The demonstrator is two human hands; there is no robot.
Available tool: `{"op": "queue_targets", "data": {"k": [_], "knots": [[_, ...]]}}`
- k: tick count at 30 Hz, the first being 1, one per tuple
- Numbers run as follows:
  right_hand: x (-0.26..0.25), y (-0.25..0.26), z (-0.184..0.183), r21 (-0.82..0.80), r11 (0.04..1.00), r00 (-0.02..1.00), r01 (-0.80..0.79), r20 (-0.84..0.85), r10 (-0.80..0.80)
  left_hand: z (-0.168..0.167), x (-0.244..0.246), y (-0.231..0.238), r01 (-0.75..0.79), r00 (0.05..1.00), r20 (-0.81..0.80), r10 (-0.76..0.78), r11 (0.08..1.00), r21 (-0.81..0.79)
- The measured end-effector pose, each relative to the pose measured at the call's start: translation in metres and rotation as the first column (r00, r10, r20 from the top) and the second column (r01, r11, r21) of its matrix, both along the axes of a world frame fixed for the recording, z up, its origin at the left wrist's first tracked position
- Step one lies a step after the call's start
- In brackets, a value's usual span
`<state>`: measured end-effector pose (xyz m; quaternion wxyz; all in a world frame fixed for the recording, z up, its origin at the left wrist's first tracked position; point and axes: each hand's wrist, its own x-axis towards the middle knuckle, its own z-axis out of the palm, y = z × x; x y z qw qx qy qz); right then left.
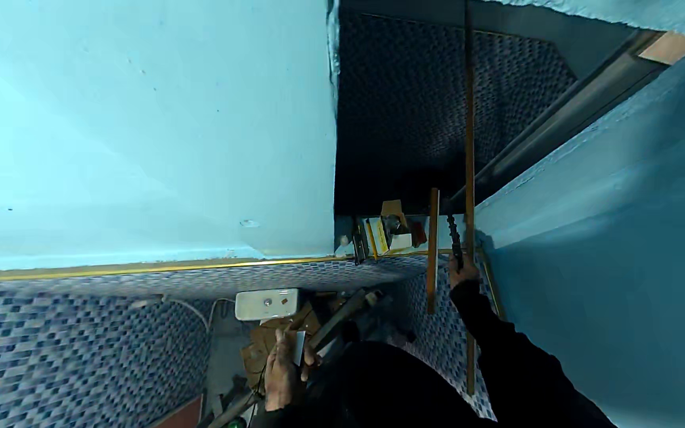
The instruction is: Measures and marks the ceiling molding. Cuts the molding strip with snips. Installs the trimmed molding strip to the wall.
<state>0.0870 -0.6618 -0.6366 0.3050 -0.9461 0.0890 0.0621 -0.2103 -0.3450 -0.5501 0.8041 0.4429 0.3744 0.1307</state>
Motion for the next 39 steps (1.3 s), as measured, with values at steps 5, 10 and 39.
{"op": "queue_targets", "data": {"k": [5,10,39], "knots": [[0.043,0.019,-0.005,-0.220,0.976,0.979,-0.006,-0.199,-0.039,0.009,0.009,-0.002,-0.020,1.000,0.015,0.019,0.995,0.094],[0.060,0.025,-0.027,-0.356,0.934,0.966,0.019,-0.234,-0.109,0.022,0.012,0.007,-0.045,0.996,0.071,0.045,0.999,-0.002],[-0.108,0.152,0.067,0.385,0.703,0.796,-0.598,0.182,0.577,0.054,0.011,0.038,-0.339,0.919,0.173,0.355,0.934,-0.113]]}}
